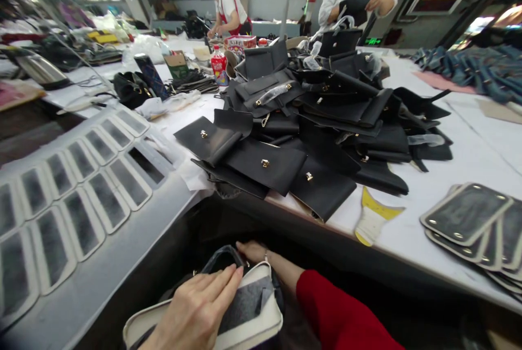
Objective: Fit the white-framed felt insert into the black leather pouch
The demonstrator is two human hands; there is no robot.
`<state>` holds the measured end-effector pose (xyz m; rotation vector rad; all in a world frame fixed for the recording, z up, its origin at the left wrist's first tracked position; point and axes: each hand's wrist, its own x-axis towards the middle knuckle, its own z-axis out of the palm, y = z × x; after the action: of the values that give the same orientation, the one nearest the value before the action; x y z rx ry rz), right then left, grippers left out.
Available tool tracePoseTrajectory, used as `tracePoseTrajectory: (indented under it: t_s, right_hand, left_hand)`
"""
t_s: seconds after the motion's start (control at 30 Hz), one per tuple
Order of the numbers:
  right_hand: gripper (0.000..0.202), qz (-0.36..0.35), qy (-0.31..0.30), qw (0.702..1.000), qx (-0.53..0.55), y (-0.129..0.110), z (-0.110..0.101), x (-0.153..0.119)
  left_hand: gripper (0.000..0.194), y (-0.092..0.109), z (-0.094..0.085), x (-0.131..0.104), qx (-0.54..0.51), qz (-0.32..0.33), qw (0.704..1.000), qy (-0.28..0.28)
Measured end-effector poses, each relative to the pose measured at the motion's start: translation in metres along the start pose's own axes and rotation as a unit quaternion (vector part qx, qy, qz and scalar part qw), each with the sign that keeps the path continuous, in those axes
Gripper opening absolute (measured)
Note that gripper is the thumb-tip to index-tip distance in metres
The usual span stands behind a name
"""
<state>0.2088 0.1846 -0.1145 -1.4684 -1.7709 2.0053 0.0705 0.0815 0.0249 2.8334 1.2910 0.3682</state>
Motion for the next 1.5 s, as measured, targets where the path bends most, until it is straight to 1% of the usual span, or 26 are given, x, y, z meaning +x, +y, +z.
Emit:
tracePoseTrajectory:
  t_s: [0.07,0.13,0.2,0.23,0.3,0.37,0.43,0.53,0.63,0.73,0.83,0.9,0.97,1.07,1.13,1.2,1.23,1.33,1.37,1.43,1.47,1.5]
  right_hand:
    - [0.033,-0.007,0.017,1.000,0.017,-0.008,-0.017,-0.017]
    - [0.043,-0.026,0.027,0.999,0.036,-0.020,-0.036,-0.042]
    - [0.049,-0.050,0.011,0.998,0.044,-0.036,-0.051,-0.068]
    - [0.048,-0.058,-0.005,0.997,0.041,-0.045,-0.057,-0.080]
    - [0.039,-0.068,-0.043,0.997,0.021,-0.061,-0.065,-0.097]
    - [0.031,-0.074,-0.072,0.995,-0.008,-0.074,-0.069,-0.103]
    - [0.027,-0.079,-0.091,0.992,-0.039,-0.082,-0.069,-0.102]
    - [0.023,-0.087,-0.099,0.987,-0.089,-0.086,-0.066,-0.102]
    - [0.019,-0.101,-0.090,0.981,-0.143,-0.087,-0.061,-0.110]
    - [0.023,-0.111,-0.078,0.972,-0.193,-0.090,-0.058,-0.122]
    - [0.025,-0.113,-0.078,0.961,-0.240,-0.098,-0.058,-0.125]
    - [0.026,-0.107,-0.082,0.954,-0.269,-0.105,-0.057,-0.119]
    - [0.036,-0.097,-0.075,0.949,-0.289,-0.111,-0.052,-0.107]
    - [0.057,-0.081,-0.048,0.947,-0.308,-0.118,-0.035,-0.083]
    - [0.063,-0.077,-0.038,0.940,-0.330,-0.119,-0.020,-0.070]
    - [0.063,-0.084,-0.040,0.924,-0.370,-0.118,-0.007,-0.062]
    - [0.059,-0.094,-0.046,0.913,-0.394,-0.117,-0.002,-0.061]
    - [0.034,-0.130,-0.078,0.872,-0.465,-0.113,0.007,-0.062]
    - [0.030,-0.140,-0.088,0.858,-0.486,-0.112,0.009,-0.063]
    - [0.040,-0.151,-0.101,0.836,-0.518,-0.110,0.010,-0.065]
    - [0.042,-0.153,-0.103,0.828,-0.529,-0.110,0.011,-0.066]
    - [0.039,-0.153,-0.100,0.824,-0.537,-0.110,0.011,-0.067]
  left_hand:
    - [0.052,0.002,-0.003,0.000,-0.009,-0.016,0.999,-0.037]
    - [0.054,0.004,-0.003,0.000,-0.022,-0.030,0.997,-0.065]
    - [0.054,0.005,-0.003,-0.001,-0.038,-0.039,0.995,-0.081]
    - [0.053,0.006,-0.004,-0.001,-0.047,-0.043,0.994,-0.086]
    - [0.050,0.006,-0.005,0.000,-0.064,-0.049,0.992,-0.094]
    - [0.048,0.006,-0.008,0.001,-0.079,-0.056,0.989,-0.108]
    - [0.047,0.007,-0.010,0.001,-0.089,-0.064,0.987,-0.120]
    - [0.049,0.008,-0.012,0.001,-0.092,-0.071,0.984,-0.134]
    - [0.050,0.010,-0.012,0.000,-0.095,-0.068,0.984,-0.134]
    - [0.048,0.011,-0.014,0.001,-0.100,-0.069,0.985,-0.125]
    - [0.045,0.008,-0.022,0.004,-0.124,-0.079,0.982,-0.122]
    - [0.039,0.005,-0.029,0.006,-0.152,-0.098,0.976,-0.119]
    - [0.032,0.002,-0.036,0.006,-0.172,-0.125,0.971,-0.113]
    - [0.026,-0.001,-0.042,0.000,-0.177,-0.151,0.967,-0.102]
    - [0.024,-0.001,-0.041,-0.006,-0.181,-0.154,0.967,-0.091]
    - [0.025,0.003,-0.037,-0.010,-0.184,-0.152,0.968,-0.076]
    - [0.027,0.005,-0.034,-0.011,-0.183,-0.148,0.969,-0.071]
    - [0.030,0.011,-0.032,-0.014,-0.173,-0.136,0.973,-0.066]
    - [0.028,0.011,-0.034,-0.015,-0.177,-0.137,0.973,-0.059]
    - [0.024,0.007,-0.039,-0.023,-0.211,-0.165,0.963,-0.023]
    - [0.023,0.001,-0.042,-0.029,-0.238,-0.191,0.952,0.008]
    - [0.025,-0.007,-0.043,-0.038,-0.272,-0.230,0.933,0.044]
